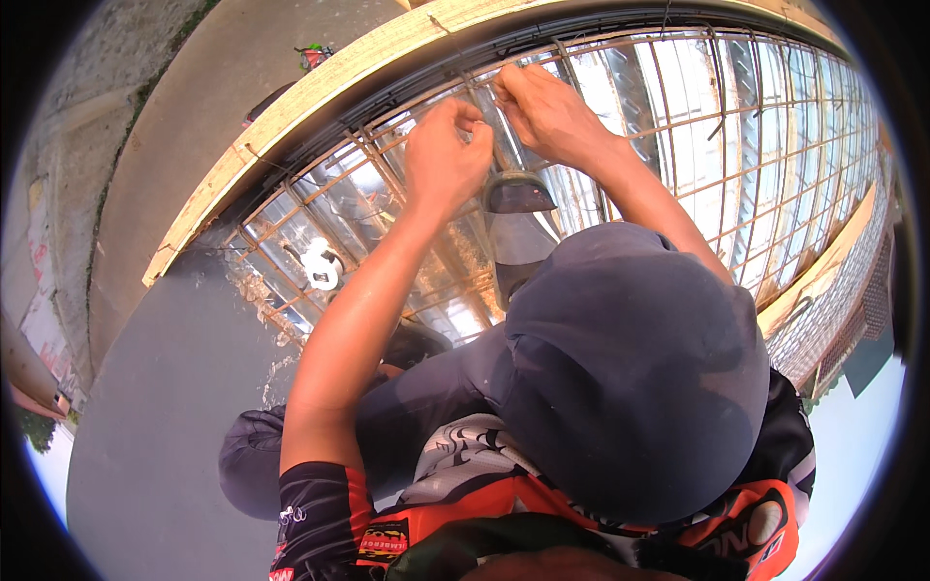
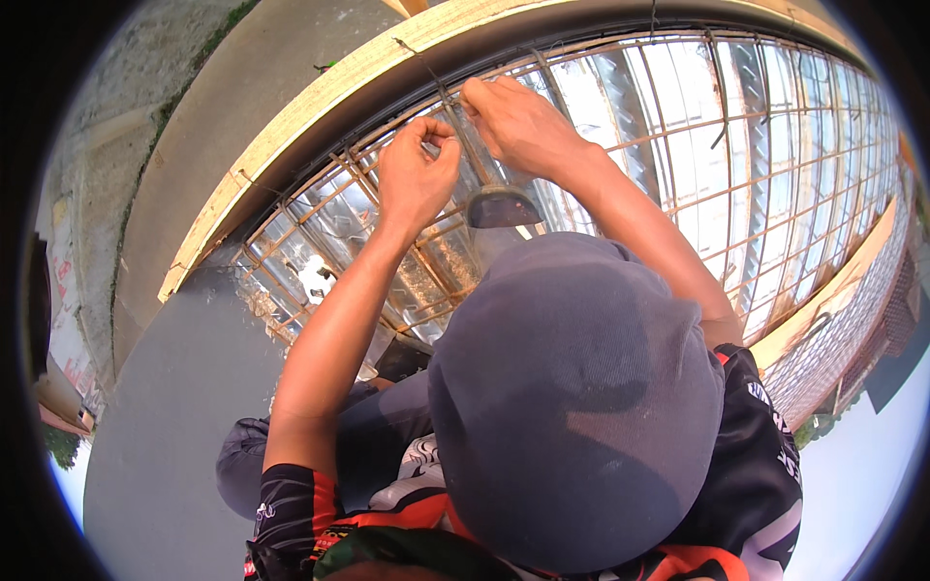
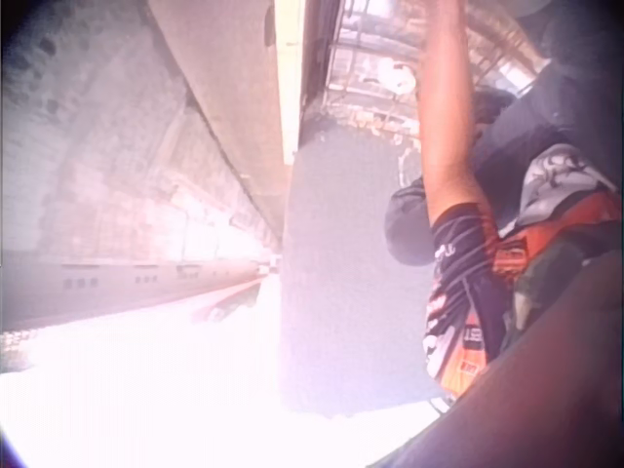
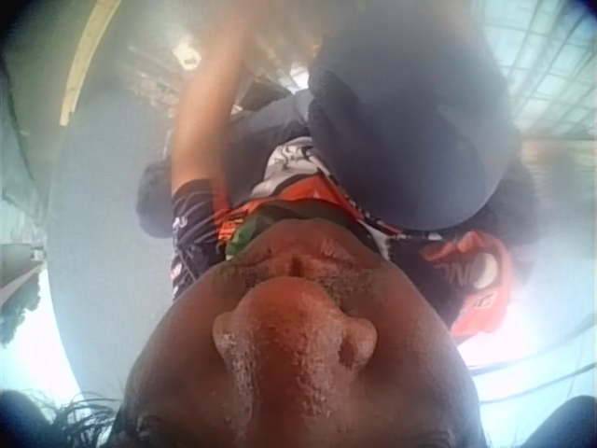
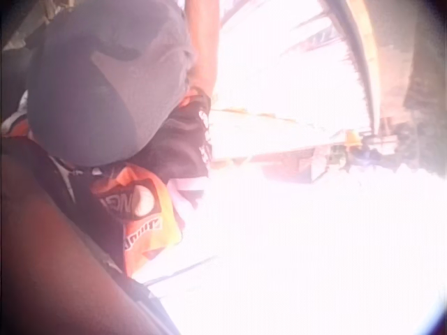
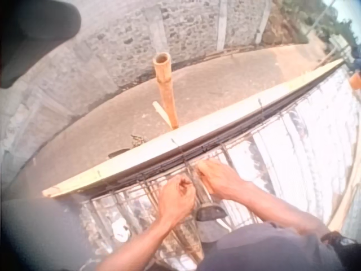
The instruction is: The person is assembling a roof structure by securing wooden planks to a metal grid using wire ties. They position the planks, wrap wire around the grid and wood, and twist the wire to fasten the components together.
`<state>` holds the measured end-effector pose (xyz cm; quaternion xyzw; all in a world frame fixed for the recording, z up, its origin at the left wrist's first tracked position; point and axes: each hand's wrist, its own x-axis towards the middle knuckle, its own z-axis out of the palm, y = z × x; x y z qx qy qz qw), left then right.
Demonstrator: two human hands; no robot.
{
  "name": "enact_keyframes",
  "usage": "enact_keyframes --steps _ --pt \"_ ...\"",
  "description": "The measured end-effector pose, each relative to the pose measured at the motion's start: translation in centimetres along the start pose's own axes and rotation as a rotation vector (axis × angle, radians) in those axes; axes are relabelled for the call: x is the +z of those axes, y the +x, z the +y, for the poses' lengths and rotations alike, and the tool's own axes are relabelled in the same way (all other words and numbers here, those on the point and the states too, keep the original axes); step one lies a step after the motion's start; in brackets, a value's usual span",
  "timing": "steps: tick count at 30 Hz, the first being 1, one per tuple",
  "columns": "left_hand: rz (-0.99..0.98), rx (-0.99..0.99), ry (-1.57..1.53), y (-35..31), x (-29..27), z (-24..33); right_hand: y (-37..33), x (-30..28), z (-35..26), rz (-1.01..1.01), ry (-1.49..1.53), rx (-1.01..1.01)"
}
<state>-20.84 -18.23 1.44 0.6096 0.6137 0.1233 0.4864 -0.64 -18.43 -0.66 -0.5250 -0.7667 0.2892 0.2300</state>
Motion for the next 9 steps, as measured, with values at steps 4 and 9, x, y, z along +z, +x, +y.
enact_keyframes --steps 4,9 --pt "-0.106 0.165 0.228 -2.0 3.8 -0.8 1.1 -1.2 -0.3 -0.040 0.066 0.082" --pt "-0.363 0.002 0.366 -0.1 7.5 1.3 4.0 -0.1 -1.1 0.024 0.012 0.016"
